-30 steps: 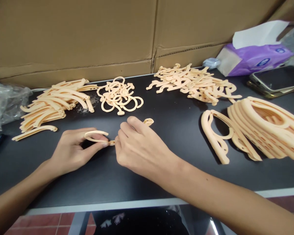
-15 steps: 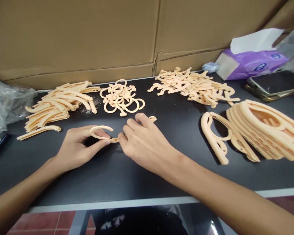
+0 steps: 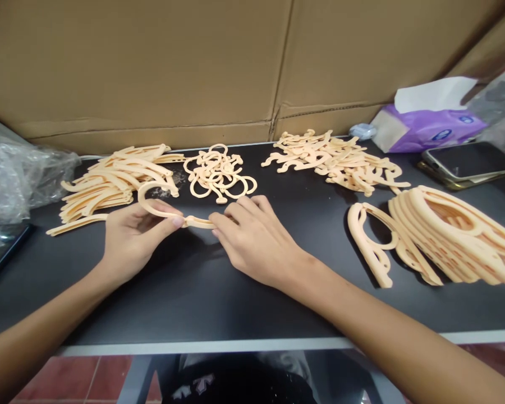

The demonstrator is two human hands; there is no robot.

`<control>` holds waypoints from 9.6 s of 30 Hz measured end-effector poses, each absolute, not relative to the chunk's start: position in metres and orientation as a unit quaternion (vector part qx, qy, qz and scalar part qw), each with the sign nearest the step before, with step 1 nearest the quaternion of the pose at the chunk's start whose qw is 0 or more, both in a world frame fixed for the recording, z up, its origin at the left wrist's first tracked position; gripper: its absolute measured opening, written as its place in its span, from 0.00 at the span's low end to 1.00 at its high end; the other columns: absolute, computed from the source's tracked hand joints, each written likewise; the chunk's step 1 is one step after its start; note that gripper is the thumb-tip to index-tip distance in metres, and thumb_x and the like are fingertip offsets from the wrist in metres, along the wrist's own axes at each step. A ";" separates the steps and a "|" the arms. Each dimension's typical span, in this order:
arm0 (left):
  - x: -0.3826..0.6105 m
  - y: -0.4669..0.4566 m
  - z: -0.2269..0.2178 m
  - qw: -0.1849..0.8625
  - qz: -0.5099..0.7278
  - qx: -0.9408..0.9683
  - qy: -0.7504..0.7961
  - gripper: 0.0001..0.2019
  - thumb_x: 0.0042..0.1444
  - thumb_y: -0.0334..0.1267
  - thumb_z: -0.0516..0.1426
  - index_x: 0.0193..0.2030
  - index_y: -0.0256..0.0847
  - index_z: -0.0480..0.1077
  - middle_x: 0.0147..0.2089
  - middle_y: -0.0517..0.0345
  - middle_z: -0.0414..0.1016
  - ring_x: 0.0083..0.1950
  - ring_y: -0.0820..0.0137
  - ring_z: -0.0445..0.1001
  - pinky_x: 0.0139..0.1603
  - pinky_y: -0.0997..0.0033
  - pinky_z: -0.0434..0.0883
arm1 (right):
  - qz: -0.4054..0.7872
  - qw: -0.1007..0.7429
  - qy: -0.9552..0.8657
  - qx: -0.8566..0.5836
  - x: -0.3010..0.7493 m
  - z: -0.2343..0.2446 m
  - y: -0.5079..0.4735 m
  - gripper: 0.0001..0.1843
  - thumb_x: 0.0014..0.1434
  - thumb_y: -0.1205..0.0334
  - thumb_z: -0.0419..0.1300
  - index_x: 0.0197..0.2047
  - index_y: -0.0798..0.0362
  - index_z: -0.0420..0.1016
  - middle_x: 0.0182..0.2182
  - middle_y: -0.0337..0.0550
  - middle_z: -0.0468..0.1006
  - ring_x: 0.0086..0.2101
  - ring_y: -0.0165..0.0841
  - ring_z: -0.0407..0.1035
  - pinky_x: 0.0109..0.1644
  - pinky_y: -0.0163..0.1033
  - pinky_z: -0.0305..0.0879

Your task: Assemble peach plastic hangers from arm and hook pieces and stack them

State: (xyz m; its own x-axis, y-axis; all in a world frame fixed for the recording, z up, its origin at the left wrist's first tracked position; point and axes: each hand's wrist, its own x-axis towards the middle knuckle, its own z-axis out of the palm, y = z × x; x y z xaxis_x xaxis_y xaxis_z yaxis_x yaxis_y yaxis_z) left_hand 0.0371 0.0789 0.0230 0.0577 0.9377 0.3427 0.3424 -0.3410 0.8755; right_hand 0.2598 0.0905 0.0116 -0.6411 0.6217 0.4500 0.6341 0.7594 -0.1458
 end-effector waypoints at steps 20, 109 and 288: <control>0.039 0.075 0.013 0.431 0.381 0.691 0.438 0.04 0.55 0.36 0.65 0.31 0.39 0.78 0.34 0.57 0.82 0.36 0.68 0.79 0.41 0.68 0.76 | 0.036 0.255 -0.922 -0.290 0.252 0.011 0.082 0.13 0.70 0.62 0.53 0.48 0.57 0.78 0.39 0.48 0.81 0.38 0.35 0.70 0.42 0.42 0.59; 0.021 0.072 0.013 0.019 0.182 0.890 0.419 0.12 0.69 0.32 0.50 0.48 0.38 0.75 0.46 0.49 0.76 0.46 0.65 0.75 0.48 0.63 0.74 | -0.017 0.156 -0.908 -0.388 0.258 0.016 0.085 0.15 0.72 0.63 0.50 0.46 0.53 0.79 0.35 0.44 0.81 0.37 0.37 0.70 0.40 0.43 0.54; 0.017 0.078 0.003 -0.071 0.273 0.858 0.429 0.08 0.65 0.31 0.56 0.43 0.37 0.78 0.41 0.53 0.79 0.41 0.65 0.74 0.42 0.64 0.74 | -0.059 0.327 -0.866 -0.373 0.249 0.007 0.088 0.13 0.67 0.67 0.55 0.38 0.60 0.81 0.35 0.49 0.81 0.39 0.40 0.71 0.43 0.45 0.67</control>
State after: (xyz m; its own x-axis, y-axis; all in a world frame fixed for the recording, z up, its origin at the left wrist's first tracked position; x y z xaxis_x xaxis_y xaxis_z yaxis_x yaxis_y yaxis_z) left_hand 0.0167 0.0780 0.0026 0.4823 0.6980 0.5292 0.7757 -0.6211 0.1122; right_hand 0.2493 0.0883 0.0073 -0.5079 0.6077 0.6106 0.6847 0.7149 -0.1419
